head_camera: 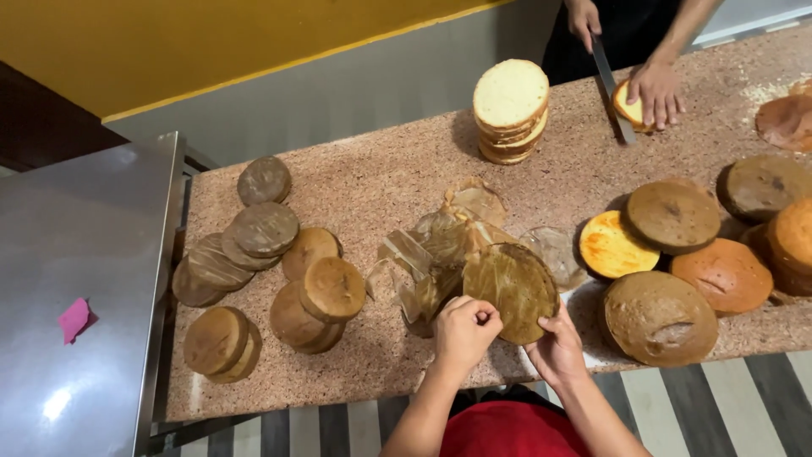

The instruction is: The person peels parchment paper off round baked cake layers one at a time and stacks the peeled cakes on the table, placing the discarded paper in a pile. Another worker at the far side of the table trims cake layers with a long knife.

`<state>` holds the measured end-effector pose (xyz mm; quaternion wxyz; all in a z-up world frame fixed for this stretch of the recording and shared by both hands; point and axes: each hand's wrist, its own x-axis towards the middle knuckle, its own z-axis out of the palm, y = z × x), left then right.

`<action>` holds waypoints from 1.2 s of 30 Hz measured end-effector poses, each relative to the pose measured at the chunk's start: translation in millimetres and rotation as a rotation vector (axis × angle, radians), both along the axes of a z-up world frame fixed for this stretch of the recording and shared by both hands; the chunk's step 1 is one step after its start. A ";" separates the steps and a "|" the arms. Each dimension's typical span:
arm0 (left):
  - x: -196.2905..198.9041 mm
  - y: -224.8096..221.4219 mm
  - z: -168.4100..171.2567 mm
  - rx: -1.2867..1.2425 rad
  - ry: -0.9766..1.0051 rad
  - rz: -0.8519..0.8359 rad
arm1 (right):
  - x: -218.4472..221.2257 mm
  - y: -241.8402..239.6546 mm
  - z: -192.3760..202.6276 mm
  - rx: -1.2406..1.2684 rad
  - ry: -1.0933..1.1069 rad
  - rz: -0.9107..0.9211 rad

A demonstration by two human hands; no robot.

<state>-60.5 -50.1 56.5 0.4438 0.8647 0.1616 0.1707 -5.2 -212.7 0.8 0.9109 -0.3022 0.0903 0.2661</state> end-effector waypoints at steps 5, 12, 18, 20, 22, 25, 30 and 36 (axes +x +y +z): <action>4.4 -3.4 14.2 -0.062 0.081 0.010 | -0.5 -1.1 -9.1 -0.035 -0.053 0.010; -29.9 28.9 -42.8 -0.201 0.019 -0.158 | 20.1 10.2 35.2 -0.065 0.345 -0.004; -39.1 78.5 2.6 -0.342 0.510 0.281 | 32.4 -19.9 -25.0 0.173 0.361 0.049; -34.7 80.1 2.4 -0.232 0.584 0.278 | 29.5 -19.0 -36.6 0.167 0.382 0.058; -32.3 76.4 -2.2 -0.124 0.659 0.288 | 24.8 -18.3 -48.6 0.160 0.406 0.080; -21.4 64.3 -5.2 -0.246 0.351 0.206 | 21.0 -17.5 -52.3 0.296 0.326 0.167; -0.5 44.1 40.6 -0.304 -0.050 0.068 | 23.6 -26.2 -41.6 0.275 0.250 0.181; 6.3 37.1 42.8 -0.262 -0.024 0.054 | 21.9 -37.8 -49.4 0.216 0.205 0.168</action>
